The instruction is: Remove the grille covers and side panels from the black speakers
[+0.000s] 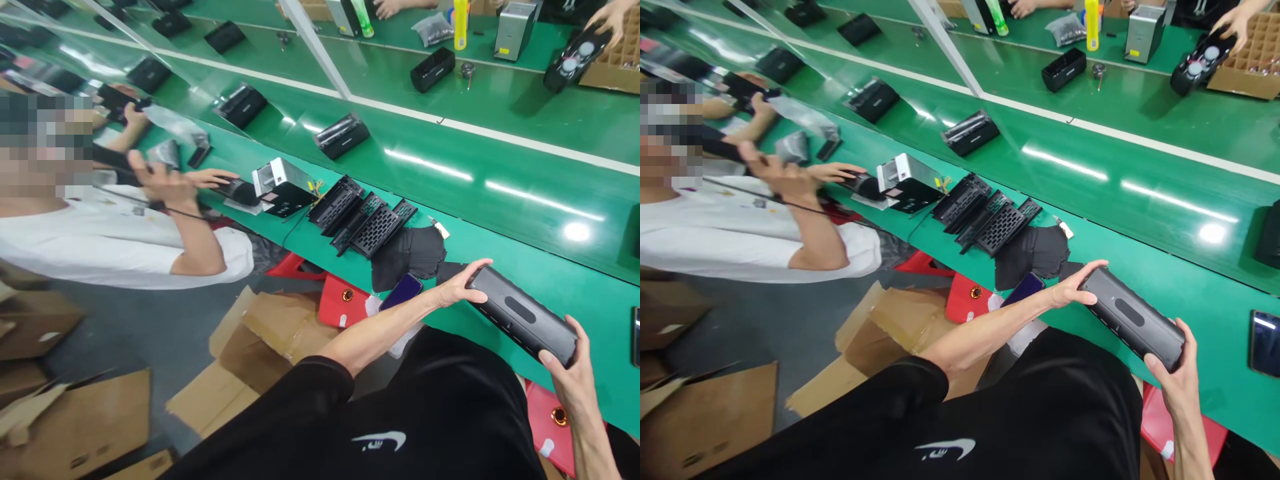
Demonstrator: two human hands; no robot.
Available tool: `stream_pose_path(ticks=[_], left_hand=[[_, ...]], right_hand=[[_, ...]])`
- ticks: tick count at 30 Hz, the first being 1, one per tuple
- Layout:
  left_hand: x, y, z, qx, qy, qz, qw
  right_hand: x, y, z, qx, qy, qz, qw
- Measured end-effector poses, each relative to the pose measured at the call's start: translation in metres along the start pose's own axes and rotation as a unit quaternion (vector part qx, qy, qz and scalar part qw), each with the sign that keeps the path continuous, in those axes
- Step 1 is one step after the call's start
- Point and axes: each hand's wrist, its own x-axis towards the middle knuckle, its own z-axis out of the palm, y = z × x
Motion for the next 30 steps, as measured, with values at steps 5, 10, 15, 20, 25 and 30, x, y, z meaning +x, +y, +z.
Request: stream_pose_path(ticks=[5,10,15,20,25,30], left_hand=[[0.006,-0.008,0.002,-0.008,0.033,0.018,0.999],[0.016,-0.021,-0.001,0.065,0.08,-0.054,0.993],[0.019,-0.027,-0.002,0.106,0.078,-0.125,0.983],[0.021,-0.029,0.017,0.123,0.149,-0.142,0.971],[0.024,-0.025,0.027,0.147,0.174,-0.204,0.952],[0.03,-0.028,0.014,0.101,0.105,-0.199,0.969]], right_hand=[[0.003,-0.007,0.006,0.005,0.03,-0.012,0.999],[0.018,-0.006,0.008,0.11,0.003,0.128,0.986],[0.027,0.009,-0.001,0.12,0.001,0.206,0.971],[0.03,0.026,0.01,0.147,0.044,0.183,0.971],[0.048,0.041,0.01,0.132,0.087,0.22,0.963],[0.048,0.044,-0.011,0.096,0.01,0.206,0.974]])
